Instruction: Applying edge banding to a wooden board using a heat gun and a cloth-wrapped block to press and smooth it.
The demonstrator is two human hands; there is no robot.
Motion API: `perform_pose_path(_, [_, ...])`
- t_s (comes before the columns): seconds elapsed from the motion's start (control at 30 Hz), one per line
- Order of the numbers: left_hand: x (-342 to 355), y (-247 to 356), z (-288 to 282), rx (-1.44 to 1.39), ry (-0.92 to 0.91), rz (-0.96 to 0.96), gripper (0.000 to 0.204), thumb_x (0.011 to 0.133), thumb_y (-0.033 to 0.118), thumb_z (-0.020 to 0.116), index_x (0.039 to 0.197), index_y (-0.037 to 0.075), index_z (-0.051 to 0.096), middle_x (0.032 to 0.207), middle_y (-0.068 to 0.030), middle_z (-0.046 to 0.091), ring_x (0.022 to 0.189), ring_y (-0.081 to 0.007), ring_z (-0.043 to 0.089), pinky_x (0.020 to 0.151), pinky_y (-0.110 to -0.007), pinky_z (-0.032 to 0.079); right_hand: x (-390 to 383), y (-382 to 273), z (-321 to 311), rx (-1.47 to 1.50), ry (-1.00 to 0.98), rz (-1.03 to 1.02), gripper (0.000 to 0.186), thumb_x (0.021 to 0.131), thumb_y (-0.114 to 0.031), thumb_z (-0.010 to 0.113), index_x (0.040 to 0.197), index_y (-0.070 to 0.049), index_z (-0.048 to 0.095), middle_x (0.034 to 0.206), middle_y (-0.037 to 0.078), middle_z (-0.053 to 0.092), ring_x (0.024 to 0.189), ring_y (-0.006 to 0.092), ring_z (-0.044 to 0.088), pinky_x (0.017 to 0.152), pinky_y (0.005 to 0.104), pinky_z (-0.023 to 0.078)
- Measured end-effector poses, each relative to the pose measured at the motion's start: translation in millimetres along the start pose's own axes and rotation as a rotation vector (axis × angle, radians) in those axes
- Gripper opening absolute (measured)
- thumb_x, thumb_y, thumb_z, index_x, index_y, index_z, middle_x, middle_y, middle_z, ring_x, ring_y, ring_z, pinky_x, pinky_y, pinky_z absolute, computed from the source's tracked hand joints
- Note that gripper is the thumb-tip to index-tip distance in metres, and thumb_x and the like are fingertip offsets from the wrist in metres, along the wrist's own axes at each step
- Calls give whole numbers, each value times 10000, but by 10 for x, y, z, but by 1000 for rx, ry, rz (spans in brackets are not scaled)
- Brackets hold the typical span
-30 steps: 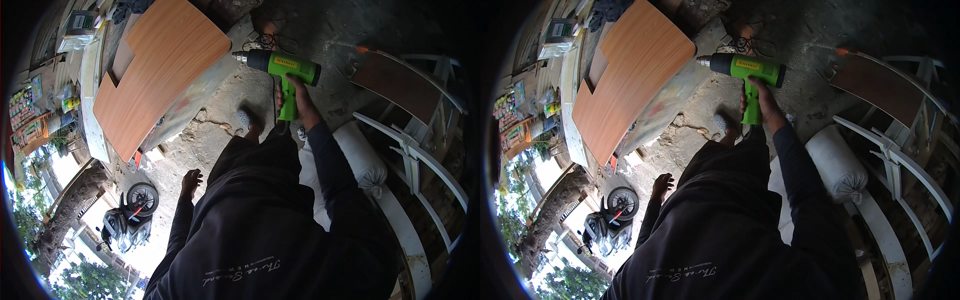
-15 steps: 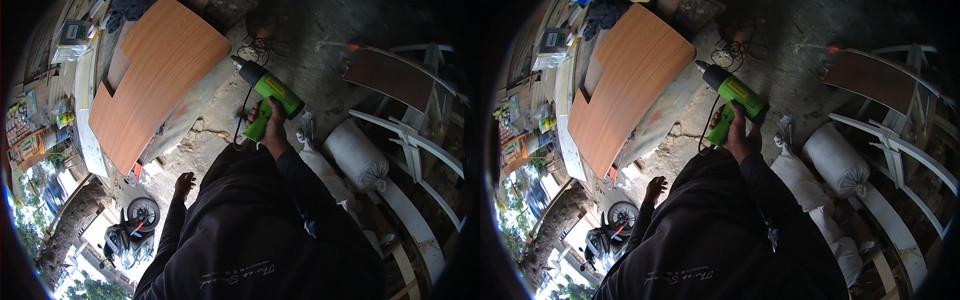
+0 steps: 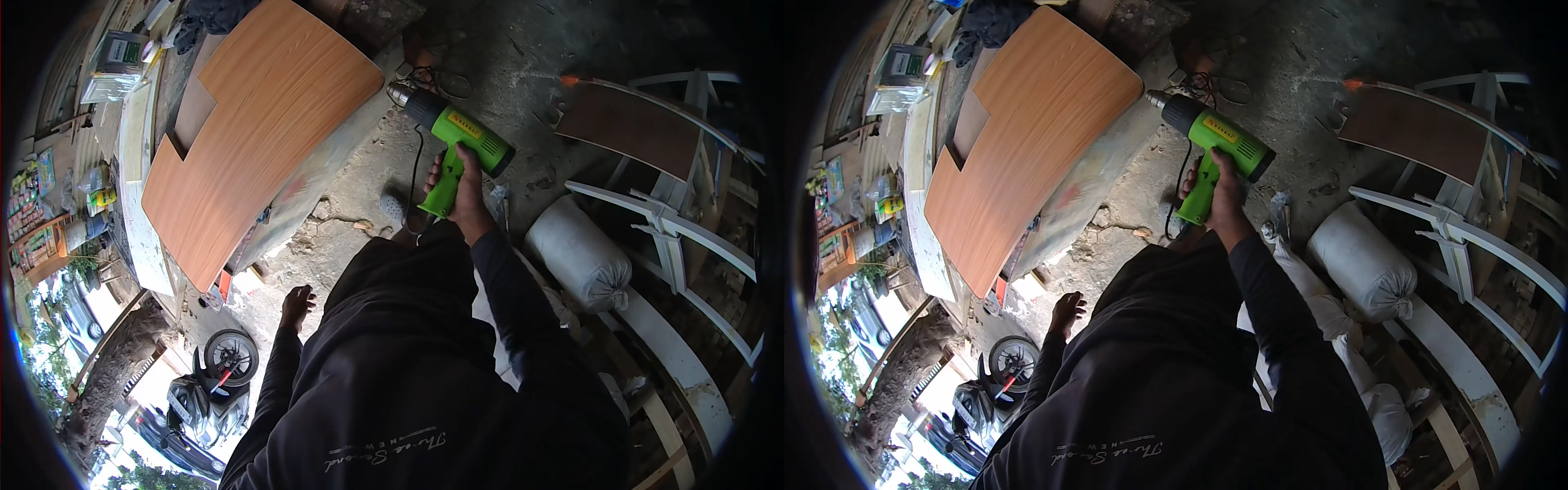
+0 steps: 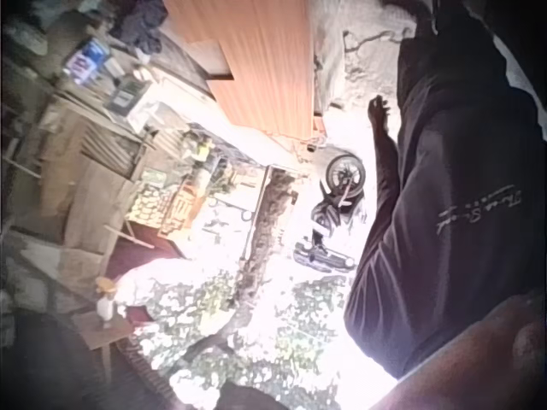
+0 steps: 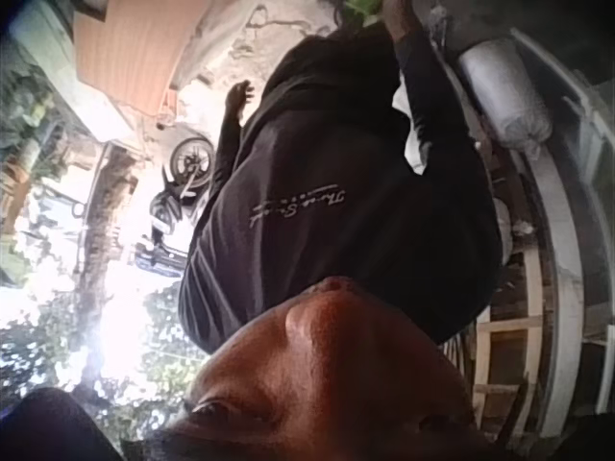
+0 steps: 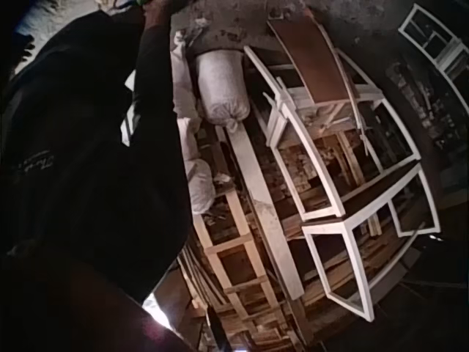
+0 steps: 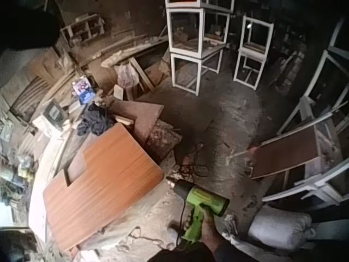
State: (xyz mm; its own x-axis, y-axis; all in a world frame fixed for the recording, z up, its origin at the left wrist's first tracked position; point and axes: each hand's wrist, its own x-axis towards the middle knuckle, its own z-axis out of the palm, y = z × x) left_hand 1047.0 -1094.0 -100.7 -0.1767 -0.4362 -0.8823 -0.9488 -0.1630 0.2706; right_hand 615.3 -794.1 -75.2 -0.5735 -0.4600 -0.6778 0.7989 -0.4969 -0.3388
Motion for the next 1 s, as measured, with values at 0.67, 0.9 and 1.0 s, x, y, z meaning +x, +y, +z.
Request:
perform_pose_path(0.67, [816, -375, 541, -348, -63, 20, 455, 1037, 430, 627, 1191, 8, 698, 978, -141, 778, 750, -232, 728, 674, -380, 564, -83, -1826, -85, -1833, -23, -1173, 348, 882, -157, 775, 1218, -68, 752, 953, 224, 742, 942, 490, 712, 845, 536, 575])
perform_pose_path(0.9, [374, 496, 426, 190, 297, 278, 442, 999, 383, 662, 1180, -13, 736, 1051, -257, 785, 1009, -405, 771, 885, -493, 605, 419, -2349, 1235, -2007, 113, -1177, 585, 791, -101, 830, 1344, -26, 653, 1187, 222, 669, 1134, 490, 652, 952, 534, 541])
perform_pose_path(1.0, [193, 1277, 422, 20, 312, 424, 395, 1011, 357, 647, 1148, 2, 755, 1123, -290, 765, 1111, -442, 740, 938, -499, 588, 1297, -2641, 1955, -2114, -84, -1090, 587, 791, -93, 828, 1350, -33, 658, 1255, 235, 642, 1207, 480, 625, 990, 534, 531])
